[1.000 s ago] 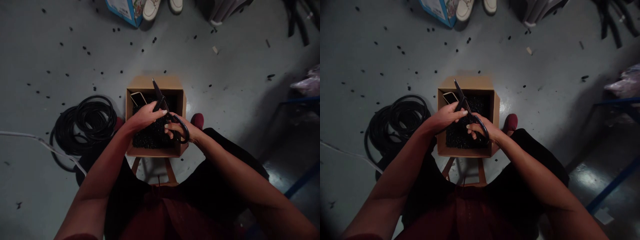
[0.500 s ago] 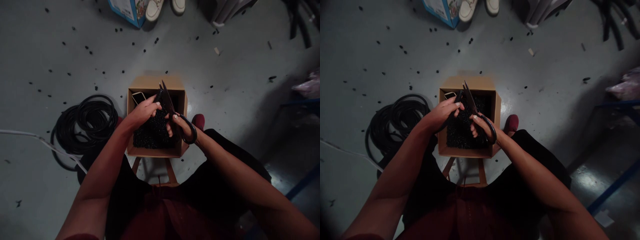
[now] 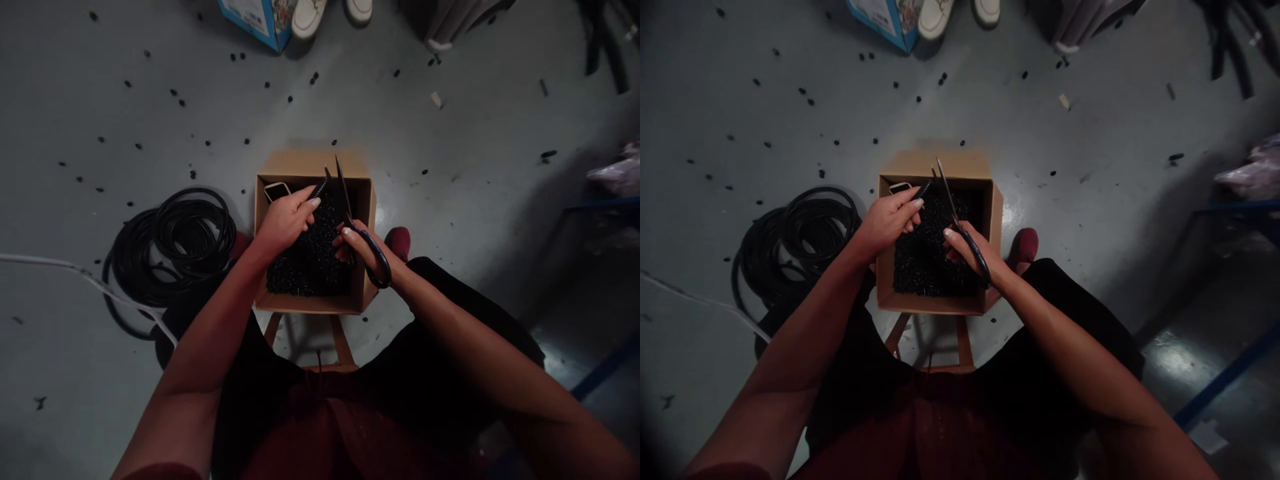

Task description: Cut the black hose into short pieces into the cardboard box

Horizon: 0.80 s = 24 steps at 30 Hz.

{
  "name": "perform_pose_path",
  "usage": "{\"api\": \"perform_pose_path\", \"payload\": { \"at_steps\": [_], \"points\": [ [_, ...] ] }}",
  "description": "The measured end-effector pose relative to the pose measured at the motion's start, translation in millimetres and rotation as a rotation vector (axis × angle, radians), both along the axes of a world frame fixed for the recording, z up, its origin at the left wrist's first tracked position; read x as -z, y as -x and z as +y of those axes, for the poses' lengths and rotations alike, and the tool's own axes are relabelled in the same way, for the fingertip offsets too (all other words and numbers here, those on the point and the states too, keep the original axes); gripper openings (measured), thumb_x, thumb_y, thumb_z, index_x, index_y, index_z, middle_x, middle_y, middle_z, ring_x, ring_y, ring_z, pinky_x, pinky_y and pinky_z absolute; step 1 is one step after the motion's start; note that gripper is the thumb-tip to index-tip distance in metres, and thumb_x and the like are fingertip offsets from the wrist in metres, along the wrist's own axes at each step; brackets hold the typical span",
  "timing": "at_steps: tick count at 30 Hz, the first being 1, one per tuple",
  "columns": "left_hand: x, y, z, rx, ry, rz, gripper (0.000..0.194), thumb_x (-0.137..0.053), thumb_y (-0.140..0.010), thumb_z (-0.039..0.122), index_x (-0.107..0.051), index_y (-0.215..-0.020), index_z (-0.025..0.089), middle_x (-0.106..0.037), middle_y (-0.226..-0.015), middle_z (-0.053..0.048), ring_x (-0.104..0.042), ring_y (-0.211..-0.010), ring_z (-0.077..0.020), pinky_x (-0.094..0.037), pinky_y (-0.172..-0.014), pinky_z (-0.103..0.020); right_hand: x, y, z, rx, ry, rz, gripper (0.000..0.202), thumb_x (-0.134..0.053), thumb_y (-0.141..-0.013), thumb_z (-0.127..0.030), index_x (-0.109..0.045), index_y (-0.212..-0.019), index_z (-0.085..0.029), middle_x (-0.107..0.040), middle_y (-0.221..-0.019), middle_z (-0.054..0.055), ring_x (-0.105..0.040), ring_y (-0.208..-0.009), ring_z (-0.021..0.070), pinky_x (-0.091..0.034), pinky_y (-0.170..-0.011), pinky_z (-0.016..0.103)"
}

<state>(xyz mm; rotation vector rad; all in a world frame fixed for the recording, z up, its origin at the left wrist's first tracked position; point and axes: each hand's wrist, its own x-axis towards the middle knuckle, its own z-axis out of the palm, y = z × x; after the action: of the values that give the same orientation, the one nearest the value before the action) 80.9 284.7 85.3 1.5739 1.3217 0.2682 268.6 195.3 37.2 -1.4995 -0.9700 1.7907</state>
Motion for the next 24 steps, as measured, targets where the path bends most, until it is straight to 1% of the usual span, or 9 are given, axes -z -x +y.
{"api": "perform_pose_path", "payload": {
  "at_steps": [3, 5, 11, 14, 17, 21, 24],
  "points": [
    [1.5, -0.6, 0.6, 0.003, -0.053, 0.029, 0.039, -0.043, -0.093, 0.030, -0.066, -0.123, 0.018, -0.063, -0.073, 0.000, -0.057, -0.068, -0.0127, -0.045, -0.068, -0.024, -1.4, -0.2, -0.6, -0.067, -0.011, -0.079, 0.050, -0.060, -0.084, -0.064, -0.053, -0.111, -0.022, -0.067, -0.093, 0.004, -0.065, -0.079, 0.0170, -0.055, -0.076, 0.035],
    [3.2, -1.2, 1.1, 0.008, -0.069, 0.044, 0.038, -0.041, -0.093, 0.027, -0.066, -0.121, 0.017, -0.065, -0.077, -0.001, -0.058, -0.071, -0.0136, -0.046, -0.071, -0.025, -2.0, -0.3, -1.6, -0.103, -0.020, -0.113, 0.052, -0.059, -0.085, -0.063, -0.053, -0.115, -0.021, -0.067, -0.092, 0.004, -0.065, -0.082, 0.0184, -0.054, -0.078, 0.036],
    [9.6, -2.9, 0.6, 0.072, -0.046, 0.075, 0.034, -0.040, -0.092, 0.025, -0.068, -0.110, 0.015, -0.065, -0.080, -0.003, -0.058, -0.073, -0.0146, -0.046, -0.072, -0.026, -3.5, -0.6, -2.1, -0.135, -0.049, -0.101, 0.054, -0.054, -0.087, -0.065, -0.052, -0.116, -0.020, -0.065, -0.093, 0.005, -0.061, -0.078, 0.0175, -0.052, -0.075, 0.036],
    [9.9, -1.2, 1.0, 0.121, -0.043, 0.067, 0.035, -0.040, -0.092, 0.025, -0.067, -0.112, 0.016, -0.066, -0.080, -0.003, -0.058, -0.073, -0.0146, -0.046, -0.072, -0.026, -4.8, -1.9, -1.0, -0.146, -0.044, -0.098, 0.056, -0.053, -0.086, -0.068, -0.053, -0.116, -0.020, -0.064, -0.097, 0.006, -0.060, -0.078, 0.0172, -0.052, -0.074, 0.035],
    [8.6, 2.4, 2.4, 0.184, -0.044, 0.066, 0.038, -0.040, -0.091, 0.026, -0.066, -0.117, 0.015, -0.067, -0.082, -0.003, -0.059, -0.075, -0.0150, -0.047, -0.076, -0.026, -6.3, -4.0, -0.4, -0.179, -0.041, -0.151, 0.062, -0.052, -0.086, -0.071, -0.053, -0.119, -0.019, -0.064, -0.101, 0.008, -0.061, -0.079, 0.0187, -0.052, -0.073, 0.036],
    [8.8, 6.3, 4.3, 0.266, -0.056, 0.113, 0.042, -0.039, -0.092, 0.027, -0.064, -0.122, 0.013, -0.068, -0.086, -0.005, -0.061, -0.080, -0.0161, -0.047, -0.081, -0.028, -7.8, -5.6, 0.2, -0.247, -0.045, -0.230, 0.064, -0.052, -0.086, -0.070, -0.053, -0.123, -0.019, -0.064, -0.111, 0.012, -0.063, -0.092, 0.0241, -0.052, -0.082, 0.041],
    [9.3, 6.6, 4.4, 0.323, -0.066, 0.143, 0.043, -0.037, -0.092, 0.028, -0.064, -0.121, 0.013, -0.069, -0.090, -0.006, -0.061, -0.083, -0.0169, -0.048, -0.083, -0.029, -8.9, -5.3, 1.1, -0.295, -0.051, -0.292, 0.065, -0.053, -0.085, -0.069, -0.052, -0.125, -0.018, -0.063, -0.117, 0.014, -0.062, -0.100, 0.0283, -0.050, -0.089, 0.047]
  ]
}}
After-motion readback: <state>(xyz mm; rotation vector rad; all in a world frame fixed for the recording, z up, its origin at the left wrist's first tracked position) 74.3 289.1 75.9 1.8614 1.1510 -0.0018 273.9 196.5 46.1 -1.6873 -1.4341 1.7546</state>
